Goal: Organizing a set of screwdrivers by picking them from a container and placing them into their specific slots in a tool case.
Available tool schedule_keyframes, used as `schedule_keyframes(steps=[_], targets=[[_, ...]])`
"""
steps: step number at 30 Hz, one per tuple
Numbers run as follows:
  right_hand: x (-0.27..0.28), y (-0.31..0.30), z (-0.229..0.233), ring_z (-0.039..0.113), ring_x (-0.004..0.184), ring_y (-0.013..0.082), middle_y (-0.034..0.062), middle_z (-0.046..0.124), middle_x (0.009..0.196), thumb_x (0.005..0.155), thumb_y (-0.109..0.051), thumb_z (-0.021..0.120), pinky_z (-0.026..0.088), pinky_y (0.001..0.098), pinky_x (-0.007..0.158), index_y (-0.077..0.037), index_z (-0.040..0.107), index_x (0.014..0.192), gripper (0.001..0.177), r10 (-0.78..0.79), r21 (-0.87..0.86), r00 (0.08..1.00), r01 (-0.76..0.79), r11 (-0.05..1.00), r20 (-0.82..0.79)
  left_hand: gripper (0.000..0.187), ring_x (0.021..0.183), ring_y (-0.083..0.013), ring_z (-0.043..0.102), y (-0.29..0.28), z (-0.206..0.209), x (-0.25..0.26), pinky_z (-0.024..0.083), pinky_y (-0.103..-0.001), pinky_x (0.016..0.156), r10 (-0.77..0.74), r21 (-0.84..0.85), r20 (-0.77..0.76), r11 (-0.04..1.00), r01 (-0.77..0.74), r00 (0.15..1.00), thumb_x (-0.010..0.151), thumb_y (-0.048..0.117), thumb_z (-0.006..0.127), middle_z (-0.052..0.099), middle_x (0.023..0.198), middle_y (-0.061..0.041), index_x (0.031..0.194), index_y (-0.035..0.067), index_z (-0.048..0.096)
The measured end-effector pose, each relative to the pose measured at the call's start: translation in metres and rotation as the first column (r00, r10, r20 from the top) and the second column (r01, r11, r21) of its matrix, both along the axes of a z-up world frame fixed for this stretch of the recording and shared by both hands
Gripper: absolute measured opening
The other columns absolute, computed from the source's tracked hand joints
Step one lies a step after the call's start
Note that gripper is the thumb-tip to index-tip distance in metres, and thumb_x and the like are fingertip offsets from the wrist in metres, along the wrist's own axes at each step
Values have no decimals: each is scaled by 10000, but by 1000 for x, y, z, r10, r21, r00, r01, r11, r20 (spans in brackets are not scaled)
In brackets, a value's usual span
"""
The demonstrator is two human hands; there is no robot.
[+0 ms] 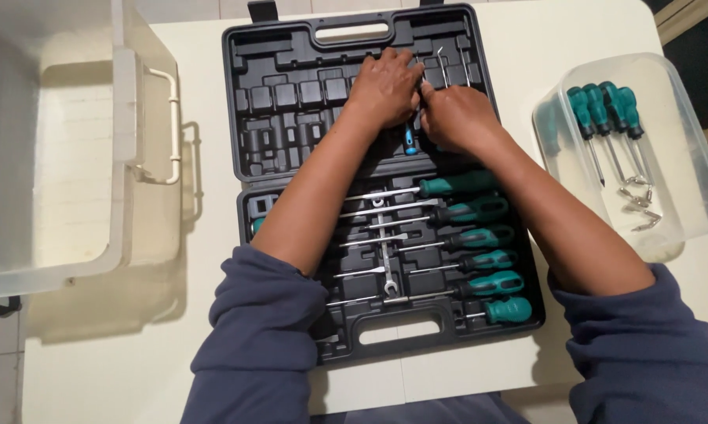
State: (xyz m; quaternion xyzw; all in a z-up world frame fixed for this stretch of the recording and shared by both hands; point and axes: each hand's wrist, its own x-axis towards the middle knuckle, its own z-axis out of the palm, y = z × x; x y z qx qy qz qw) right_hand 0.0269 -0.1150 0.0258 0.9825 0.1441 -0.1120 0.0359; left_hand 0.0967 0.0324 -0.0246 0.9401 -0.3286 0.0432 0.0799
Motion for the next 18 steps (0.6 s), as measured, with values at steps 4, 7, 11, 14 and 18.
schedule_keyframes(steps=[4, 7, 11, 14, 18], targets=[[-1, 0, -9, 702, 869, 497, 250, 746, 1004, 1020, -273, 463, 553, 576, 662, -57, 535, 1475, 509, -8, -4, 999, 9, 1000, 49, 378, 1151, -366, 555, 0, -9, 2, 492, -565, 812, -3, -19, 81, 1000, 4, 997, 916, 353, 603, 610, 1254, -120, 1237, 158, 646], [-2, -5, -22, 707, 738, 473, 211, 755, 866, 1006, -230, 480, 541, 556, 561, -5, 570, 1450, 506, 48, 0, 987, -49, 999, 156, 405, 1175, -360, 545, 0, -9, 2, 488, -563, 835, -9, -13, 69, 1000, 10, 998, 931, 345, 573, 601, 1283, -127, 1281, 153, 640], [-3, -5, -23, 710, 711, 461, 203, 756, 846, 993, -235, 500, 543, 550, 544, -6, 597, 1418, 492, 67, 7, 974, -70, 998, 218, 404, 1188, -353, 536, 1, -10, 1, 495, -559, 836, -6, 15, 71, 1000, 5, 997, 944, 356, 577, 595, 1293, -130, 1289, 151, 622], [-7, 1, 7, 698, 850, 517, 271, 739, 981, 1037, -321, 465, 550, 595, 655, -88, 507, 1498, 518, -23, 18, 996, 22, 1000, 82, 396, 1168, -349, 549, 2, -13, 2, 495, -559, 816, -19, -19, 127, 1000, 21, 992, 940, 368, 563, 603, 1248, -119, 1270, 157, 621], [-20, 4, 54, 528, 1254, 529, 302, 586, 1361, 1088, -387, 392, 434, 588, 982, -156, 365, 1624, 584, -129, 167, 966, 169, 971, -223, 440, 1222, -341, 514, 3, -9, -2, 483, -552, 868, -9, -1, 96, 1000, 9, 995, 960, 384, 589, 575, 1299, -117, 1341, 164, 582]])
